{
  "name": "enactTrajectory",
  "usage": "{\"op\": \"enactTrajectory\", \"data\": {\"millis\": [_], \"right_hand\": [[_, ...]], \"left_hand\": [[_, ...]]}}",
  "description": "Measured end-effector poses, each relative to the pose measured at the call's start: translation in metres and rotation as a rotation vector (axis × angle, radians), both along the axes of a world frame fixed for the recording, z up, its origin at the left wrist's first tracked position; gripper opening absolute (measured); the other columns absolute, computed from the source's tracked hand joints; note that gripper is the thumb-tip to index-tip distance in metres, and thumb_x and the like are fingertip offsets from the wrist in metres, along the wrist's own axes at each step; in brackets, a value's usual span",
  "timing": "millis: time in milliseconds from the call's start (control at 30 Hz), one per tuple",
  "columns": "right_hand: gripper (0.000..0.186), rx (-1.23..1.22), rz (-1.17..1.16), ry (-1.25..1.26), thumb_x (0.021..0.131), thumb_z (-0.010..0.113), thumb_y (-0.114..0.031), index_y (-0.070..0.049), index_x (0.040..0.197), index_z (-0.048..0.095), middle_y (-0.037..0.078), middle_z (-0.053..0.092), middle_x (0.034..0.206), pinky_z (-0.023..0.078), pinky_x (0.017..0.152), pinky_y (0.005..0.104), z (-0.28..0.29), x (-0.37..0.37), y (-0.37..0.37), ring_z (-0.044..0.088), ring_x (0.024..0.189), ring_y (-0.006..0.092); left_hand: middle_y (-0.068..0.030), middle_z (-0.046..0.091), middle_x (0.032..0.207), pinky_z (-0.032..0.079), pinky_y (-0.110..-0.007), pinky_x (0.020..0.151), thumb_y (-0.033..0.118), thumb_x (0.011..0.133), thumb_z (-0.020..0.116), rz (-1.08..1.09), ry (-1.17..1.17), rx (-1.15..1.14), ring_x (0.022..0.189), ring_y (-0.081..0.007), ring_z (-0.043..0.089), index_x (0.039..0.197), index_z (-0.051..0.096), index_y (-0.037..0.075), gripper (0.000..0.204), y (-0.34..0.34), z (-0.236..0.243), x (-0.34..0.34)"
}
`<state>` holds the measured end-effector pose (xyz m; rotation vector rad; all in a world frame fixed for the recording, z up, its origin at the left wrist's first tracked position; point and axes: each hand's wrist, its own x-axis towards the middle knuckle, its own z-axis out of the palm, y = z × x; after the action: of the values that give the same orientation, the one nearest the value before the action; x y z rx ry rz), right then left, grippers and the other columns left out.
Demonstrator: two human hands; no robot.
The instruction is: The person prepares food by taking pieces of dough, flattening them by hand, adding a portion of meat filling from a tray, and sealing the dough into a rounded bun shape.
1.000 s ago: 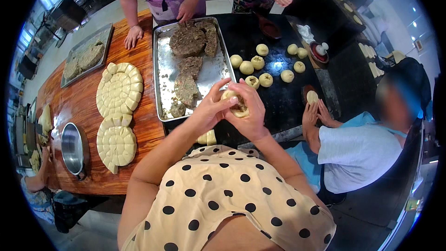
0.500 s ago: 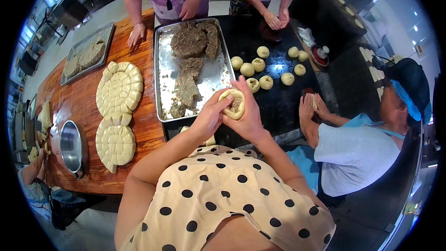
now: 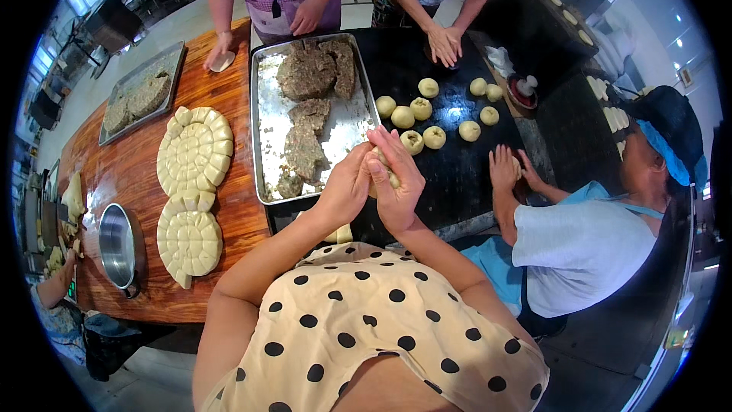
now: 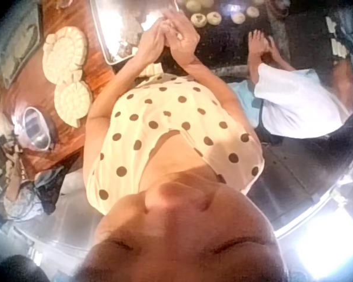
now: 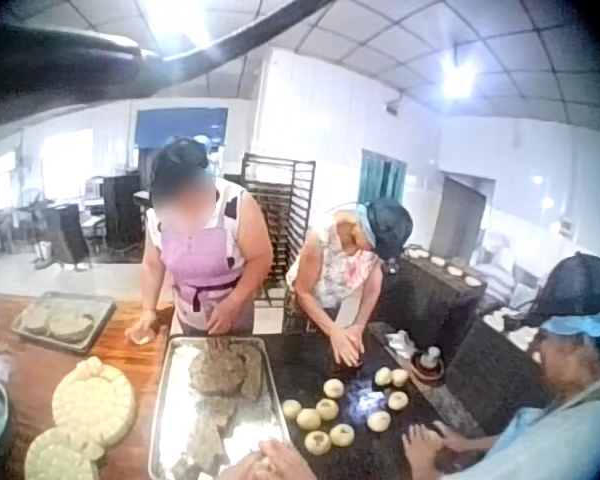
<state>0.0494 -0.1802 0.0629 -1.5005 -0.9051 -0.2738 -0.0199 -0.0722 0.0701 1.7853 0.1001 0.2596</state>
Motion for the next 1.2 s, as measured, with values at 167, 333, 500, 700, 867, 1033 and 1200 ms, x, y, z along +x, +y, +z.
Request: {"op": "enactTrajectory", "data": {"millis": [167, 333, 500, 700, 867, 1033, 1200], "right_hand": [[0.063, -0.078, 0.062, -0.182, 0.086, 0.076, -0.033, -0.002, 0.137, 0.054, 0.016, 0.059, 0.136, 0.039, 0.111, 0.0471, 0.0, 0.005, 0.0, 0.052, 0.131, 0.0375], [0.062, -0.077, 0.159, -0.146, 0.074, 0.086, -0.018, -0.006, 0.127, 0.055, 0.014, 0.06, 0.128, 0.045, 0.105, 0.0432, 0.005, 0.004, -0.005, 0.056, 0.125, 0.0349], [0.039, 0.177, 0.184, 0.074, 0.079, 0.075, -0.004, -0.004, 0.116, 0.061, 0.01, 0.065, 0.112, 0.052, 0.092, 0.0323, 0.006, 0.0, -0.003, 0.064, 0.105, 0.0219], [0.029, 0.138, 0.187, -0.194, 0.081, 0.075, -0.01, -0.002, 0.107, 0.064, 0.015, 0.067, 0.113, 0.049, 0.092, 0.0358, 0.014, -0.003, 0.01, 0.063, 0.103, 0.0249], [0.012, 0.498, 0.113, -0.341, 0.085, 0.073, -0.009, -0.001, 0.092, 0.067, 0.014, 0.071, 0.097, 0.054, 0.081, 0.0336, 0.001, 0.006, 0.026, 0.069, 0.09, 0.0244], [0.041, -0.048, 0.15, -0.226, 0.078, 0.08, -0.019, -0.007, 0.115, 0.065, 0.017, 0.063, 0.123, 0.044, 0.102, 0.0409, 0.042, -0.005, -0.009, 0.059, 0.118, 0.0307], [0.036, -0.07, 0.254, -0.32, 0.076, 0.081, -0.02, -0.006, 0.104, 0.062, 0.019, 0.062, 0.124, 0.041, 0.107, 0.0466, 0.044, 0.007, -0.018, 0.059, 0.119, 0.0361]], "left_hand": [[-0.0165, 0.034, 0.155, 0.026, -0.037, 0.116, 0.064, 0.102, 0.019, -0.133, -0.029, -0.287, 0.144, -0.0253, 0.032, 0.157, 0.022, 0.006, 0.08, 0.009, 0.002, -0.005], [-0.0138, 0.023, 0.161, 0.022, -0.044, 0.119, 0.082, 0.09, 0.014, -0.094, 0.083, -0.559, 0.15, -0.0274, 0.022, 0.161, 0.01, 0.014, 0.099, 0.004, 0.049, -0.021], [-0.0127, 0.037, 0.155, 0.029, -0.046, 0.117, 0.066, 0.101, 0.025, -0.156, 0.045, -0.98, 0.144, -0.0289, 0.035, 0.157, 0.025, 0.013, 0.077, 0.013, 0.041, -0.013], [-0.0203, 0.051, 0.14, 0.041, -0.045, 0.111, 0.047, 0.106, 0.034, -0.051, -0.079, -1.328, 0.13, -0.0333, 0.051, 0.146, 0.039, 0.001, 0.061, -0.009, 0.004, 0.014], [-0.0207, 0.05, 0.141, 0.04, -0.043, 0.113, 0.039, 0.106, 0.027, -0.079, -0.039, -1.225, 0.131, -0.0337, 0.049, 0.146, 0.039, 0.0, 0.057, -0.02, 0.021, 0.009], [-0.0191, 0.058, 0.131, 0.048, -0.04, 0.105, 0.03, 0.106, 0.029, -0.147, -0.009, -1.336, 0.119, -0.0282, 0.06, 0.136, 0.048, -0.003, 0.048, -0.006, 0.028, 0.011], [-0.0237, 0.054, 0.136, 0.047, -0.045, 0.108, 0.043, 0.105, 0.032, -0.335, 0.238, -1.251, 0.128, -0.0353, 0.052, 0.141, 0.043, -0.006, 0.062, 0.0, 0.011, 0.023]]}}
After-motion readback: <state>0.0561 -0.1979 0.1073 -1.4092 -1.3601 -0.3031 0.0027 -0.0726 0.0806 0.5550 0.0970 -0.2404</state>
